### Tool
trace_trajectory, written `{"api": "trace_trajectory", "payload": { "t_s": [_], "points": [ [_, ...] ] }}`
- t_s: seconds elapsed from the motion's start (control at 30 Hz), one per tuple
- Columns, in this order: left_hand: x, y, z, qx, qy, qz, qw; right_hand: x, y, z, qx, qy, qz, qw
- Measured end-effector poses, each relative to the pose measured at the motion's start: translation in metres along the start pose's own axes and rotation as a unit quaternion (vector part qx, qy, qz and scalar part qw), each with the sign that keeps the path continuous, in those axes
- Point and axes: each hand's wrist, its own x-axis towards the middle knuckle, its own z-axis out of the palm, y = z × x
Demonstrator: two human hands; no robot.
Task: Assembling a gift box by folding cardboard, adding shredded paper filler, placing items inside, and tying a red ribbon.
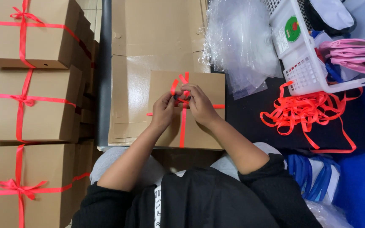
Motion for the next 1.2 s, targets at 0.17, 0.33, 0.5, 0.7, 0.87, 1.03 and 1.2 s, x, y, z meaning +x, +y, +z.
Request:
{"api": "trace_trajectory", "payload": {
  "t_s": [0.17, 0.33, 0.5, 0.7, 0.87, 1.03, 1.2],
  "points": [
    [0.002, 0.007, 0.000, -0.046, -0.023, 0.036, 0.998, 0.011, -0.013, -0.023, -0.048, -0.121, 0.081, 0.988],
    [0.011, -0.012, 0.001, -0.059, 0.024, 0.020, 0.998, 0.013, 0.008, -0.037, -0.172, -0.128, 0.011, 0.977],
    [0.015, -0.016, -0.002, 0.004, 0.040, 0.020, 0.999, 0.007, 0.028, -0.040, -0.285, -0.068, -0.067, 0.954],
    [0.013, -0.009, -0.001, 0.046, 0.023, 0.022, 0.998, 0.001, -0.008, -0.033, -0.087, -0.190, 0.203, 0.956],
    [0.004, 0.008, -0.003, 0.043, 0.021, 0.080, 0.996, 0.004, 0.001, -0.007, -0.248, 0.017, -0.015, 0.968],
    [-0.008, 0.031, -0.009, 0.089, 0.012, 0.121, 0.989, 0.008, 0.002, -0.007, -0.115, -0.003, 0.047, 0.992],
    [-0.007, 0.024, -0.012, 0.171, 0.024, 0.159, 0.972, 0.013, -0.004, -0.019, -0.091, -0.055, 0.105, 0.989]
  ]
}}
